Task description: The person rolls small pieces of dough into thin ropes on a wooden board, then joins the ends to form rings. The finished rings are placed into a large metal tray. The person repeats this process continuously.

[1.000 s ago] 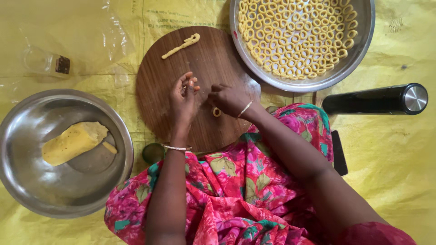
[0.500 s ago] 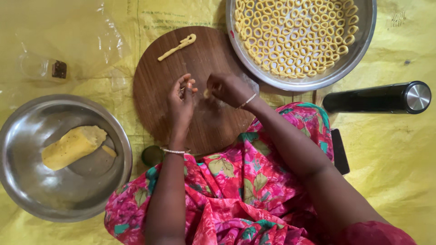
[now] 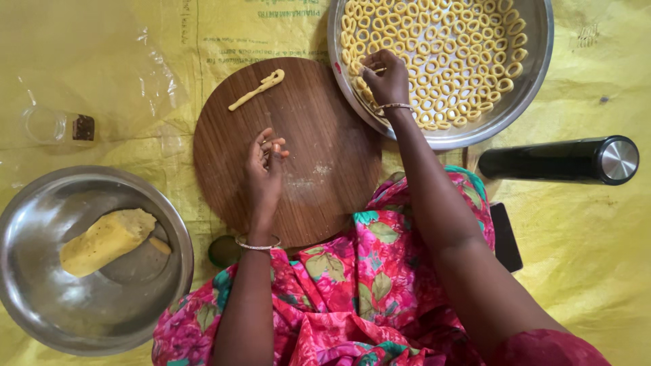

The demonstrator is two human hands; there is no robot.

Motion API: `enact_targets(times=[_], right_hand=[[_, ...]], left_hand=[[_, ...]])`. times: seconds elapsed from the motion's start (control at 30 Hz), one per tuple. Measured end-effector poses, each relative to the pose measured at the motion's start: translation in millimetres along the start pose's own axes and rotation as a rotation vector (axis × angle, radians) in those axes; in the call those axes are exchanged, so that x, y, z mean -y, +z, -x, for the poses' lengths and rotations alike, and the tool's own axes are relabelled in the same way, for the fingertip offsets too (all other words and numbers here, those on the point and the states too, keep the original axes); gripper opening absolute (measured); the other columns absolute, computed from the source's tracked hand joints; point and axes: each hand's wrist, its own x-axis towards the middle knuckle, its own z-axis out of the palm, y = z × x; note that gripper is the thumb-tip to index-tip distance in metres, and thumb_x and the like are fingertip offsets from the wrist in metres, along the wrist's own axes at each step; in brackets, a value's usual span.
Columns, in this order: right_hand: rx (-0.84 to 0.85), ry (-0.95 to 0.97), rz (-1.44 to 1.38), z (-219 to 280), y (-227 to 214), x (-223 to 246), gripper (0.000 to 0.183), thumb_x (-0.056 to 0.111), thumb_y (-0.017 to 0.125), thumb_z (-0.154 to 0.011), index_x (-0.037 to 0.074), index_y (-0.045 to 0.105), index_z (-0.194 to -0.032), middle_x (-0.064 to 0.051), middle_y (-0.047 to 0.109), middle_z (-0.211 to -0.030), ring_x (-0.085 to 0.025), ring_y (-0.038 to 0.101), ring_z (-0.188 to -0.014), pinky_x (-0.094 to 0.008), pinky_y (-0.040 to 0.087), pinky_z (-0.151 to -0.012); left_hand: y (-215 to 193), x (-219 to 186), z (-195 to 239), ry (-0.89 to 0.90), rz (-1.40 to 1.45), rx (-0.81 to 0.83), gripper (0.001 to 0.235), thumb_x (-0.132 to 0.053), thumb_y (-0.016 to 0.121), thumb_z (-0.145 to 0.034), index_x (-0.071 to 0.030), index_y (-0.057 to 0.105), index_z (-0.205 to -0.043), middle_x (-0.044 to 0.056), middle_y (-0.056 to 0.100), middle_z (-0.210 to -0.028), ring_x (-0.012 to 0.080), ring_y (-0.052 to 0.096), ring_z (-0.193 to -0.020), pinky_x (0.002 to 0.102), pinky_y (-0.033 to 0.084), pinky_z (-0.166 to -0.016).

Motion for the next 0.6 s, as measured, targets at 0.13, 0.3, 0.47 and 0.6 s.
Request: enact_targets(times=[0.13,0.3,0.47,0.6], right_hand=[[-0.02,-0.005,0.088,4,7,16,0.017,0.01,0.08,-0.082,0.004,0.072,-0.096,-0.009,0.076,-0.09,-0.017,0.075,-0.08,-0.031,0.061,-0.072],[-0.037,-0.029,0.116,22,8,45,0.014,0.011,0.077,-0.085,0.005,0.07,-0.095,-0.01,0.073,-0.09,-0.022,0.072,-0.079,-0.036,0.057,-0.071],[-0.07,-0.131,0.204,28,6,62,0.013,0.013,0.08,-0.083,0.005,0.071,-0.089,-0.012,0.071,-0.087,-0.028,0.07,-0.083,-0.04,0.053,-0.072],[-0.075,-0.066,0.219,27,7,63,0.003,0.008,0.072,-0.088,0.008,0.073,-0.091,-0.01,0.071,-0.09,-0.028,0.07,-0.085,-0.04,0.053,-0.074]], left_hand=[[1,-1,-2,-0.006,0.0,-0.008,0.046,-0.018,0.055,-0.108,-0.001,0.044,-0.149,0.007,0.071,-0.117,0.0098,0.069,-0.096,0.023,0.056,-0.081],[1,3,-2,-0.013,0.0,-0.013,0.048,-0.016,0.054,-0.108,-0.002,0.04,-0.151,0.008,0.071,-0.118,0.0099,0.07,-0.097,0.024,0.056,-0.082],[2,6,-2,0.007,0.042,-0.012,0.048,-0.016,0.055,-0.108,-0.001,0.04,-0.151,0.01,0.071,-0.117,0.0111,0.069,-0.096,0.024,0.057,-0.086],[2,6,-2,0.008,0.03,-0.014,0.048,-0.016,0.054,-0.108,-0.001,0.039,-0.151,0.009,0.071,-0.117,0.0109,0.069,-0.096,0.025,0.057,-0.086]])
